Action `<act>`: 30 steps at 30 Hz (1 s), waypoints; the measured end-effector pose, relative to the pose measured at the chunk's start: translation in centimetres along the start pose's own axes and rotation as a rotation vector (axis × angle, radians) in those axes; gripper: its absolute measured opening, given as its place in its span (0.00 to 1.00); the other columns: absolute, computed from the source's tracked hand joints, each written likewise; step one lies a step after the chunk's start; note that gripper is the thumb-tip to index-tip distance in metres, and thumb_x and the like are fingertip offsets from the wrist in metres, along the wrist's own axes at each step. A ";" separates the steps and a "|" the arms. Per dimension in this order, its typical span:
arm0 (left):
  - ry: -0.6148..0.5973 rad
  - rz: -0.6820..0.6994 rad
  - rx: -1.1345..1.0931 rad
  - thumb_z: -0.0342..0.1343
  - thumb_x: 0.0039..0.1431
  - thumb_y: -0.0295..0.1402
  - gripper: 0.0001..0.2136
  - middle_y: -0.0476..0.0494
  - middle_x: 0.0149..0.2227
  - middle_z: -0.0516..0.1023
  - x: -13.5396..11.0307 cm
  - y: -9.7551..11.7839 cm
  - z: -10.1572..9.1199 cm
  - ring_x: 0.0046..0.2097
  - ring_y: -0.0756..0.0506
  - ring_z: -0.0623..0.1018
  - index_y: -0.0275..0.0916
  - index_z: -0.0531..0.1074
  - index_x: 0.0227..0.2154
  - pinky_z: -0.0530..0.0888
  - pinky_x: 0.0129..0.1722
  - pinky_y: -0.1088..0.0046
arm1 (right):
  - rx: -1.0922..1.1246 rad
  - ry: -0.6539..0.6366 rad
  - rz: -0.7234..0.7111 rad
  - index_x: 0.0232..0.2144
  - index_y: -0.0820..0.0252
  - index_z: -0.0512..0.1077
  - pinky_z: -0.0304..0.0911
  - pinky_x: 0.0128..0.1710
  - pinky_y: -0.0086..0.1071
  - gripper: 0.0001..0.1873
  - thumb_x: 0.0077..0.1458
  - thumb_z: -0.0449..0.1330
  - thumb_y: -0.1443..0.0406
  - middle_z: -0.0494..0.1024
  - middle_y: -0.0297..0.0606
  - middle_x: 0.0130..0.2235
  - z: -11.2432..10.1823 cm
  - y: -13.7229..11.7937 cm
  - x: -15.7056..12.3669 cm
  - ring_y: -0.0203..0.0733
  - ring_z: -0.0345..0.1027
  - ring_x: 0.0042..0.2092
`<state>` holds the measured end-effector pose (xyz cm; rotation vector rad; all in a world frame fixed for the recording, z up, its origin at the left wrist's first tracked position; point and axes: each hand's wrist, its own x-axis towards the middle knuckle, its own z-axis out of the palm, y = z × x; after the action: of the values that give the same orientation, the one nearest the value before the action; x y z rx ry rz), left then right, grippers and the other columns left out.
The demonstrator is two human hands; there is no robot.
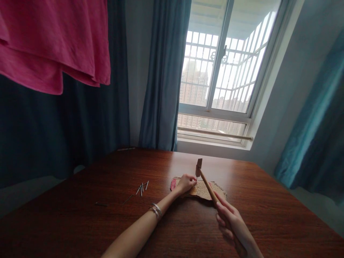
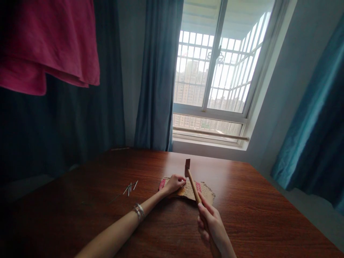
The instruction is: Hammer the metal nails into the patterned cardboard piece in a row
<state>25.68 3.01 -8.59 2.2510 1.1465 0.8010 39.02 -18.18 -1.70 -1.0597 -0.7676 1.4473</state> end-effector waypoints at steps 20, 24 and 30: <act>-0.005 -0.048 0.011 0.50 0.50 0.35 0.14 0.45 0.27 0.78 -0.1 0.7 -0.3 0.28 0.50 0.71 0.35 0.78 0.34 0.62 0.28 0.77 | -0.049 -0.001 0.009 0.60 0.55 0.50 0.38 0.07 0.16 0.39 0.48 0.59 0.55 0.59 0.23 0.14 0.1 0.1 -0.2 0.23 0.44 0.09; -0.004 -0.031 -0.004 0.49 0.50 0.35 0.14 0.45 0.27 0.78 -0.3 0.8 -0.4 0.29 0.50 0.71 0.35 0.77 0.34 0.62 0.28 0.78 | -0.029 0.029 -0.042 0.59 0.55 0.52 0.38 0.07 0.16 0.38 0.47 0.60 0.56 0.56 0.22 0.14 0.4 0.2 -0.1 0.22 0.43 0.09; 0.008 0.002 0.023 0.48 0.51 0.34 0.14 0.46 0.27 0.78 -0.2 0.4 -0.2 0.28 0.50 0.71 0.37 0.78 0.33 0.62 0.28 0.77 | -0.061 0.051 -0.031 0.59 0.57 0.52 0.38 0.07 0.16 0.39 0.47 0.60 0.56 0.56 0.22 0.14 0.4 0.6 0.0 0.23 0.43 0.10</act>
<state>25.68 2.71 -8.28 2.2697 1.1628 0.8017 38.43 -18.22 -2.08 -1.1219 -0.7926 1.3728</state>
